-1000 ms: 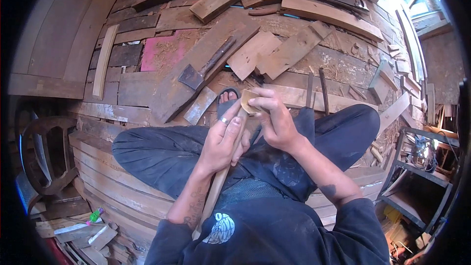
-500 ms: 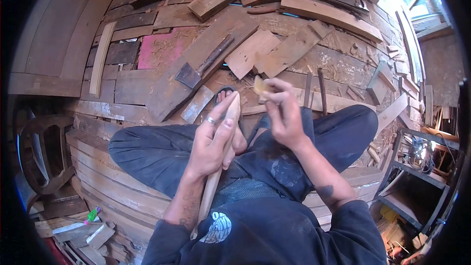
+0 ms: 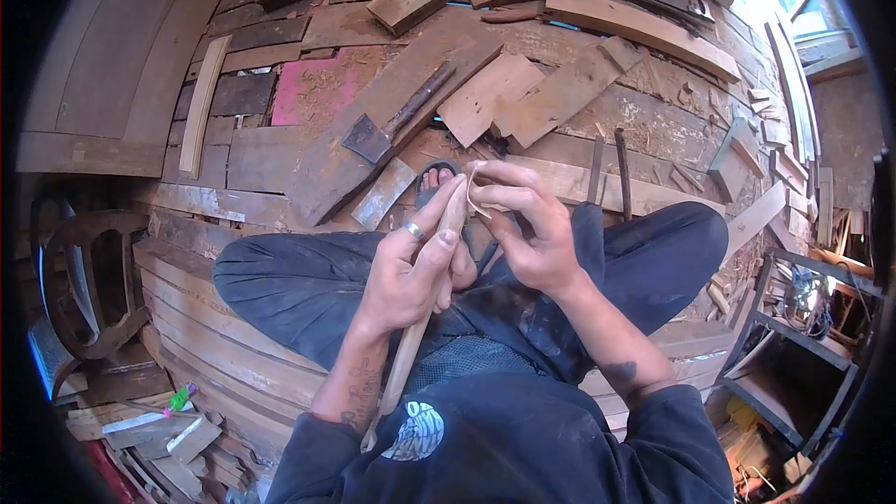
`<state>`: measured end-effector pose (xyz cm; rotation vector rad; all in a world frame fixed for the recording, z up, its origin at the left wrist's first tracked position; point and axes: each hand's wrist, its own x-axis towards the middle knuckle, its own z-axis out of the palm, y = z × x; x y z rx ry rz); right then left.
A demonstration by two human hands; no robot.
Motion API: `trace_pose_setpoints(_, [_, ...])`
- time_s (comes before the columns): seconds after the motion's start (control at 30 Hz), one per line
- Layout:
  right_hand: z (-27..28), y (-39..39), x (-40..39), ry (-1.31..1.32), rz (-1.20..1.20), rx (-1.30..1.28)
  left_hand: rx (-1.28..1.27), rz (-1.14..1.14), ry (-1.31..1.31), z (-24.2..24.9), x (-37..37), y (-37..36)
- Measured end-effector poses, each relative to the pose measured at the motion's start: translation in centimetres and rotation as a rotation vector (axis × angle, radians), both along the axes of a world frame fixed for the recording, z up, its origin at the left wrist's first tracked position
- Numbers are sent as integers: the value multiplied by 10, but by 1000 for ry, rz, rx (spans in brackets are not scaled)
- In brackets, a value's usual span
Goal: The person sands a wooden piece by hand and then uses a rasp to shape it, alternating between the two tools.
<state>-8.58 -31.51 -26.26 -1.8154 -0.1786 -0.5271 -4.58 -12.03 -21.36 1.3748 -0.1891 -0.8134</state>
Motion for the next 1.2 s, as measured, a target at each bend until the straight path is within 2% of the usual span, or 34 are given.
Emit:
trace_pose_setpoints(0.27, [1,-4,2,-69,-7,-14,20,-5,-33,1,2,-7])
trace_pose_setpoints(0.5, [-3,1,2,-1,-24,27,35,25,18,-2,-2,-10])
trace_pose_setpoints(0.6, [1,13,5,-60,-65,241,34,47,53,-3,-6,-10])
trace_pose_setpoints(0.73, [-16,7,3,32,-74,79,22,20,2,-8,-2,-13])
trace_pose_setpoints(0.87, [-9,12,5,-70,-79,242,52,28,-15,-6,-3,-14])
trace_pose_setpoints(0.97, [-18,4,5,-28,-63,131,28,38,-52,-18,-4,-12])
trace_pose_setpoints(1.07, [3,6,6,-95,-82,123,123,26,-16,-1,-5,-17])
trace_pose_setpoints(1.2, [-14,1,5,-32,-85,19,32,32,-49,-13,-3,-13])
